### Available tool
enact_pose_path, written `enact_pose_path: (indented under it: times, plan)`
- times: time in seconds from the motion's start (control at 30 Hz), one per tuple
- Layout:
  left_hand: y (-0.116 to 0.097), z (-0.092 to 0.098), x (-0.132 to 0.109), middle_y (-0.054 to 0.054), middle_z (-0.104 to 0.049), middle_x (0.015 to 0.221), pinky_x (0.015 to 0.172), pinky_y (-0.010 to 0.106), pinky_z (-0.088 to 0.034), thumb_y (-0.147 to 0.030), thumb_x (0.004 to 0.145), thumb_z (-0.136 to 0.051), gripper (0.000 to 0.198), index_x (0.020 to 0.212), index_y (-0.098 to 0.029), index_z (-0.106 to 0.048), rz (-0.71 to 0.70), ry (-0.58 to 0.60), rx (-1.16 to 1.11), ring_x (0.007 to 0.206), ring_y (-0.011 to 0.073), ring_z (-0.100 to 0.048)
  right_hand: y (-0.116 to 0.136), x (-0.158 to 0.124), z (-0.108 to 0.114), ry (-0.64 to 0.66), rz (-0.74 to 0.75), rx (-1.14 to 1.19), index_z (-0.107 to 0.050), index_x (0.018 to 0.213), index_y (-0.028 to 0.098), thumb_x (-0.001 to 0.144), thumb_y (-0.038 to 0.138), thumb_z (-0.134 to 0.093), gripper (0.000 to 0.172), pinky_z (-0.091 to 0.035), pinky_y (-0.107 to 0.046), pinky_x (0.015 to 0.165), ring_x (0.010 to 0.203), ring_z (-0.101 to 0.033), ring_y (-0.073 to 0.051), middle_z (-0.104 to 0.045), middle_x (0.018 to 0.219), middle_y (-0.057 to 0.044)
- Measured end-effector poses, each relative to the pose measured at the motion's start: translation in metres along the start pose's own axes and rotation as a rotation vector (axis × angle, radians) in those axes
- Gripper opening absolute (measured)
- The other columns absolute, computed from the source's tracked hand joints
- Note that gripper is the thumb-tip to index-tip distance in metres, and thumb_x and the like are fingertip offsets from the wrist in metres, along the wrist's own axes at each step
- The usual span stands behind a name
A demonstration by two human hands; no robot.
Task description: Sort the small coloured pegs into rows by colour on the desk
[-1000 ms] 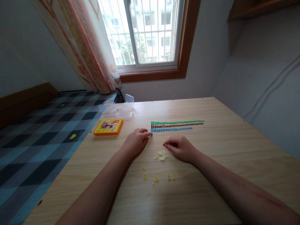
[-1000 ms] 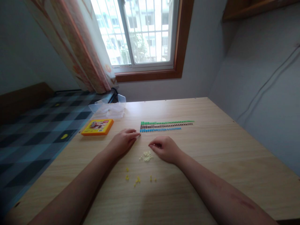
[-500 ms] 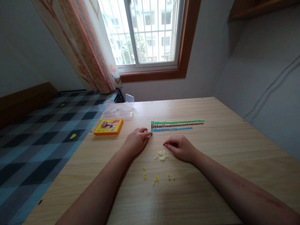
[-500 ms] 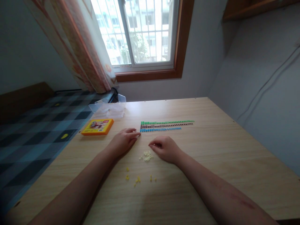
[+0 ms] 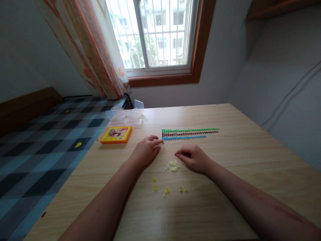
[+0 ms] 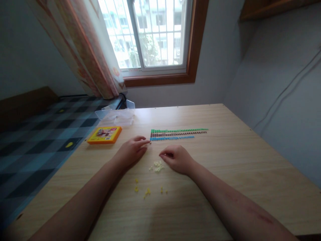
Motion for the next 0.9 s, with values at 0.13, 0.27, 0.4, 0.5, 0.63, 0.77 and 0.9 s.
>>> enact_pose_path:
  times: [0.13,0.27,0.4,0.5,0.63,0.77,0.9]
  plan:
    - [-0.019,0.006,-0.006,0.004,-0.072,0.098,0.079,0.029,-0.052,-0.022,0.089,-0.060,0.019,0.091,-0.024,-0.078,-0.020,0.075,-0.168,0.081,0.0156,-0.066,0.004,-0.002,-0.002,0.030,0.031,-0.038,-0.079,0.091,0.021,0.087,0.018,-0.063,0.017,-0.043,-0.026,0.064,0.068,-0.061,-0.014,-0.072,0.076,-0.003]
    - [-0.042,0.005,-0.011,0.001,-0.071,0.082,0.067,0.024,-0.048,-0.018,0.082,-0.064,0.015,0.083,-0.023,-0.078,-0.081,0.220,-0.250,0.070,0.0129,-0.062,0.008,-0.004,-0.004,0.077,0.071,-0.078,-0.080,0.094,0.023,0.083,0.009,-0.060,0.027,-0.042,-0.025,0.062,0.066,-0.060,-0.013,-0.069,0.075,-0.002]
    - [-0.052,0.007,-0.014,0.001,-0.071,0.081,0.064,0.023,-0.045,-0.017,0.082,-0.062,0.018,0.083,-0.024,-0.079,-0.119,0.237,-0.261,0.067,0.0117,-0.061,0.010,-0.005,-0.002,0.086,0.098,-0.113,-0.080,0.091,0.023,0.078,0.005,-0.058,0.031,-0.043,-0.025,0.064,0.069,-0.060,-0.014,-0.069,0.078,-0.002]
    - [-0.053,0.008,-0.015,0.001,-0.071,0.083,0.063,0.023,-0.045,-0.017,0.081,-0.062,0.019,0.085,-0.024,-0.079,-0.122,0.247,-0.278,0.067,0.0114,-0.061,0.012,-0.006,-0.001,0.083,0.110,-0.145,-0.079,0.089,0.022,0.077,0.005,-0.058,0.030,-0.044,-0.025,0.066,0.070,-0.060,-0.014,-0.069,0.079,-0.002]
    - [-0.055,0.007,-0.017,0.002,-0.070,0.083,0.063,0.023,-0.046,-0.012,0.075,-0.060,0.025,0.085,-0.024,-0.080,-0.134,0.296,-0.300,0.068,0.0125,-0.061,0.013,-0.007,-0.002,0.096,0.119,-0.175,-0.079,0.089,0.023,0.076,0.005,-0.058,0.031,-0.044,-0.025,0.066,0.069,-0.059,-0.014,-0.069,0.079,-0.001]
    - [-0.056,0.006,-0.017,0.002,-0.069,0.083,0.065,0.023,-0.047,-0.010,0.072,-0.058,0.029,0.087,-0.023,-0.080,-0.132,0.315,-0.303,0.069,0.0134,-0.061,0.014,-0.008,-0.003,0.116,0.127,-0.221,-0.079,0.087,0.024,0.077,0.005,-0.059,0.029,-0.044,-0.025,0.067,0.069,-0.060,-0.014,-0.070,0.079,-0.001]
    - [-0.056,0.005,-0.017,0.001,-0.068,0.082,0.064,0.024,-0.046,-0.014,0.074,-0.063,0.025,0.088,-0.025,-0.081,-0.135,0.319,-0.325,0.069,0.0133,-0.061,0.014,-0.008,-0.004,0.131,0.129,-0.261,-0.079,0.087,0.025,0.078,0.007,-0.061,0.027,-0.044,-0.026,0.068,0.070,-0.061,-0.014,-0.070,0.080,-0.001]
Point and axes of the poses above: each hand's wrist, its own x-axis towards the middle knuckle, its own z-axis out of the back of the hand, y = z × x, the point moved 8 cm from there along x, towards the middle knuckle
